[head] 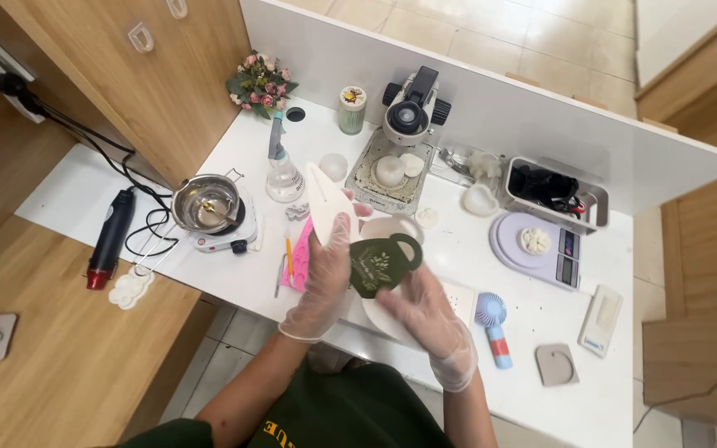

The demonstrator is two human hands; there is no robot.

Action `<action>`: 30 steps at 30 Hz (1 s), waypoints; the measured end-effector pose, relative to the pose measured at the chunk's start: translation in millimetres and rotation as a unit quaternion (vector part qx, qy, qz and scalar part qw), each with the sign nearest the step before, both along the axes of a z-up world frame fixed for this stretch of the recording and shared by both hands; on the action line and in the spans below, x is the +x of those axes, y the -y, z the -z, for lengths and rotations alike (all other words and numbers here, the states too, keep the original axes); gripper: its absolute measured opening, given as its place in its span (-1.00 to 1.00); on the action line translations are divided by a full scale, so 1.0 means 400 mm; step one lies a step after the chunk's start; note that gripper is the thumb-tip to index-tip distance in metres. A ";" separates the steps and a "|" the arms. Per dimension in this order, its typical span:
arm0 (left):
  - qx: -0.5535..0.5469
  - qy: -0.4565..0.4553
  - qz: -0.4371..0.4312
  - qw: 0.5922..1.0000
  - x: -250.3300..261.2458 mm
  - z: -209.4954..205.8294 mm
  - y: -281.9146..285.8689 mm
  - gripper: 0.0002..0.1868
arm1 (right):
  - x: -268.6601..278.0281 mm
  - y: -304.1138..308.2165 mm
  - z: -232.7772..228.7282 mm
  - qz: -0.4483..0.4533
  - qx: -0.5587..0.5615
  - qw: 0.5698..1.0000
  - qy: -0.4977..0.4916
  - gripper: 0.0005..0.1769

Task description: The person takes a white paper liner from a shelf, folds and shapes it around a candle, then attaches a green branded paper tag to the wrapped candle and ties it with string at the workbench.

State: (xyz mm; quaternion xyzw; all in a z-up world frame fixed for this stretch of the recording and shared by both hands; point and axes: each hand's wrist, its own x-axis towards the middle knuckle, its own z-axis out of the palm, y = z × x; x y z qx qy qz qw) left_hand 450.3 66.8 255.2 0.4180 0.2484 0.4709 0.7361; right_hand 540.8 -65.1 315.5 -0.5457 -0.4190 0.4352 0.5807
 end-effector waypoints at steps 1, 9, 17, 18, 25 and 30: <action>0.000 -0.002 -0.005 1.000 0.017 0.003 0.004 -0.59 | 0.024 -0.008 0.031 -0.005 0.000 1.000 -0.002 -0.34; 0.153 -0.010 0.015 0.988 0.026 -0.088 -0.009 -0.44 | 0.143 -0.071 0.146 0.090 0.031 0.995 -0.032 -0.56; 0.115 -0.043 0.043 0.992 0.041 -0.083 -0.096 -0.46 | 0.158 -0.126 0.089 0.090 0.081 0.989 -0.088 -0.56; 0.078 -0.024 0.037 0.996 0.051 -0.072 -0.107 -0.49 | 0.179 -0.123 0.134 0.106 0.086 0.988 -0.074 -0.59; 0.269 -0.172 0.116 0.940 0.129 -0.070 -0.098 -0.63 | 0.189 -0.075 0.000 0.196 0.052 0.936 0.286 -0.73; 0.436 -0.216 0.228 0.843 0.135 -0.148 -0.091 -0.46 | 0.239 -0.046 -0.003 0.133 -0.071 0.889 0.433 -0.73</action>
